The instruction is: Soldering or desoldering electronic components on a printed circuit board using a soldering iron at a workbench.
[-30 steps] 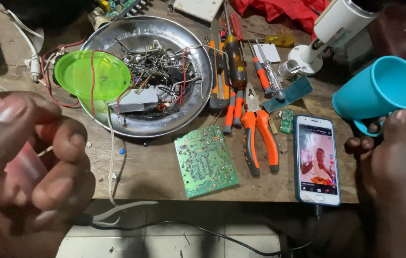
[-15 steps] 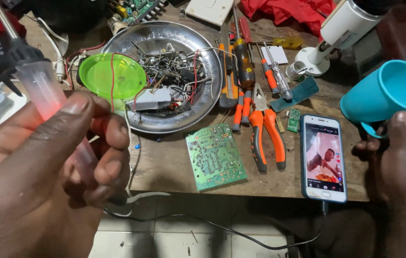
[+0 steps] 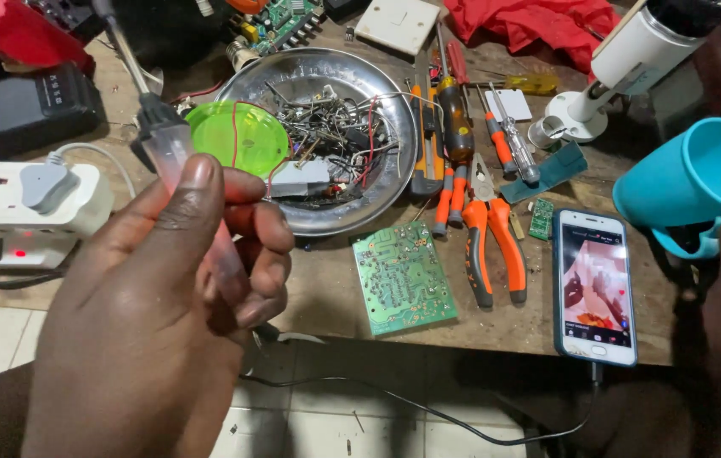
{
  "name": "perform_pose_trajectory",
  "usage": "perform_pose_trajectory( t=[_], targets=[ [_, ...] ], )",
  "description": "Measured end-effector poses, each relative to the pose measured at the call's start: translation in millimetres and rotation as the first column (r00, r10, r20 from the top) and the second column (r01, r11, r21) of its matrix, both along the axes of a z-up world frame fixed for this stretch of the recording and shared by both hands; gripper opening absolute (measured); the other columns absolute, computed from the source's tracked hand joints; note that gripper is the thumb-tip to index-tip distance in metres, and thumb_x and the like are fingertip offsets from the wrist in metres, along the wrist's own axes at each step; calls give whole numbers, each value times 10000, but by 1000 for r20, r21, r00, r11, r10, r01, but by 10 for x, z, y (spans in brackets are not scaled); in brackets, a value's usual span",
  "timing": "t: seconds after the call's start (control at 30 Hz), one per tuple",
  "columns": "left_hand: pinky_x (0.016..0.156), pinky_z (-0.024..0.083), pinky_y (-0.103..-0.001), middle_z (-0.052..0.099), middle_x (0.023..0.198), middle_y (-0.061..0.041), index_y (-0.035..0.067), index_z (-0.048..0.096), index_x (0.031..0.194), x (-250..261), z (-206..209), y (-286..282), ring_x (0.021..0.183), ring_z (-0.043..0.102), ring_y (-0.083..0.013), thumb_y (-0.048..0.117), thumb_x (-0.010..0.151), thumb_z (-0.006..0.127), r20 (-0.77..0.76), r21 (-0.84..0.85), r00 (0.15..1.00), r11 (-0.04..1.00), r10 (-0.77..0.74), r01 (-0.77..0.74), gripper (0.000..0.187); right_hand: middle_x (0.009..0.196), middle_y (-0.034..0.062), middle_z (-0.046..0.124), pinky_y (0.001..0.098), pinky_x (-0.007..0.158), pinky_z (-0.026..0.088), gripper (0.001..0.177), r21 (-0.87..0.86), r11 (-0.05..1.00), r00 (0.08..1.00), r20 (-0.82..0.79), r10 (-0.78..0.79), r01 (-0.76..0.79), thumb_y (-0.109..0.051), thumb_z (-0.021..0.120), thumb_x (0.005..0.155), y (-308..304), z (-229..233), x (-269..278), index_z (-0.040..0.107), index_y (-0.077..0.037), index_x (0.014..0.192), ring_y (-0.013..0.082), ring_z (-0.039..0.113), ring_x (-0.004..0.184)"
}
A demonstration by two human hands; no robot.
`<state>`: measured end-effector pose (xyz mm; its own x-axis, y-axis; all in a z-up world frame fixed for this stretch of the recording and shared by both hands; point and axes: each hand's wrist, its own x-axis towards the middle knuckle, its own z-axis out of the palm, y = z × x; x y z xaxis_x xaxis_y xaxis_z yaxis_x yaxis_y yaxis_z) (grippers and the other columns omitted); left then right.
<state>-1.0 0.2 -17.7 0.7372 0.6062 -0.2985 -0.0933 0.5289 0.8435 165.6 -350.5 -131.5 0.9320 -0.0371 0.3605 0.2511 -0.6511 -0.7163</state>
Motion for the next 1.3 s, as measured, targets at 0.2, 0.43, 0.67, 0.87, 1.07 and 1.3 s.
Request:
perform_pose_trajectory(
  t=[0.2,0.43,0.67,0.87,1.07,1.3],
  targets=[
    [646,451,-392,686,974,-219,-45,650,1061,138,-27,-383,835,620,-294,190,1065,495,-136,-162,979,978,-153,130,281,907,167,580,418,788,493,225,-73,949,944,110,312,-306,-98,537,1110,450,300,-522,543,16,917,273,594,818],
    [811,543,-335,726,1000,-129,11,708,1172,127,-407,-832,903,681,-224,191,982,591,-51,-249,948,923,-316,294,286,1045,82,751,199,697,573,421,320,799,784,-211,584,-509,-59,807,760,1279,426,-1131,724,-10,1170,92,672,748],
    [1068,448,-262,683,1221,-32,57,652,1284,39,-385,-914,1157,601,-107,202,978,580,88,11,846,850,-526,527,345,952,118,632,262,765,480,286,677,649,698,-276,661,-347,99,646,825,1228,243,-1055,622,11,1097,131,597,867],
    [821,600,-323,745,1370,-17,198,560,1489,57,195,-545,1012,757,-149,495,803,582,-518,415,696,566,-497,713,748,802,98,715,263,583,527,262,503,811,758,-392,521,-298,-30,654,891,1170,496,-991,745,-19,1137,131,621,633],
    [703,571,-480,794,1089,-115,120,766,1189,279,387,111,886,769,-288,317,959,636,-685,729,728,-34,-41,684,330,911,277,647,365,575,486,310,701,688,747,-354,562,-186,25,491,981,1049,684,-844,559,64,1281,316,609,700],
    [759,559,-572,722,1042,-229,93,782,1083,793,-56,496,908,697,-483,114,866,711,-791,572,607,-261,78,778,230,807,-137,392,167,445,260,303,701,636,709,-267,653,-322,-368,516,1033,881,617,-18,445,-216,1285,-13,312,490]
  ],
)
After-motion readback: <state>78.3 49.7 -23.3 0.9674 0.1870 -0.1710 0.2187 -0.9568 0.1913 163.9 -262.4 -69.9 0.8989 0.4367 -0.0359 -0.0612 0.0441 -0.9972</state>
